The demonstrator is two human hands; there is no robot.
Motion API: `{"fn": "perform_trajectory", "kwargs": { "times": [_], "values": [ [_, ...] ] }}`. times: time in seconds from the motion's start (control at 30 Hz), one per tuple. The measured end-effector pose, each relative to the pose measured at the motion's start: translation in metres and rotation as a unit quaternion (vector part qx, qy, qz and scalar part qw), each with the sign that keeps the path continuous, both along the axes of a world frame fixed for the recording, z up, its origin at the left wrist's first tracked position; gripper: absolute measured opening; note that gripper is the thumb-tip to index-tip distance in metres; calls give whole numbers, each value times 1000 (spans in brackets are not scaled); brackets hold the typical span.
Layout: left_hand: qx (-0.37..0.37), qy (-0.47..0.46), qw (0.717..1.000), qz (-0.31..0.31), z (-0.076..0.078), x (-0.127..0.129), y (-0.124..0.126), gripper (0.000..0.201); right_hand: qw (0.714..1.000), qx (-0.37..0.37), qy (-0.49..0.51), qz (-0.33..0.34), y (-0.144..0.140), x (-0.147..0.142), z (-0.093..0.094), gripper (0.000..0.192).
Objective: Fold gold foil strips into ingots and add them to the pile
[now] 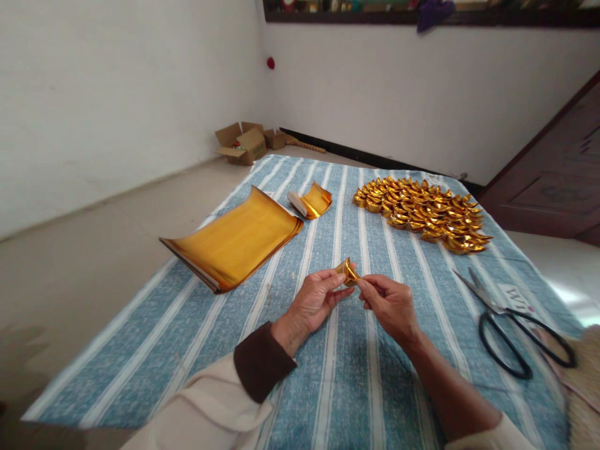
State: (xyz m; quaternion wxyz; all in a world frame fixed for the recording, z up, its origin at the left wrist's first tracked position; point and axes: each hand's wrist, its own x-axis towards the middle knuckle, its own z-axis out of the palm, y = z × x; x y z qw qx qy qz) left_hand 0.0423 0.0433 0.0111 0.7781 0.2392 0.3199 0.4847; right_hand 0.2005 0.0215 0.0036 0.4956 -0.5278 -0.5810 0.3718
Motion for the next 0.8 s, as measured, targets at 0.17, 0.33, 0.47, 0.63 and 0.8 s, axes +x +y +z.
{"fn": "perform_trajectory", "kwargs": {
  "times": [0.17,0.33,0.47,0.63,0.8],
  "values": [
    [3,13,1000,-6,2,0,0,25,999,16,-28,-6,-1,1,4,30],
    [2,21,1000,-13,0,-1,1,27,998,30,-51,-2,0,1,7,30],
    [-3,17,1000,-14,-3,-1,2,26,998,31,-61,2,0,2,7,29],
    [-9,9,1000,-13,-3,-1,2,25,996,50,-77,8,0,3,9,27],
    [-12,2,1000,-14,-4,-1,1,23,989,87,-117,21,-1,4,9,29]
  ]
}}
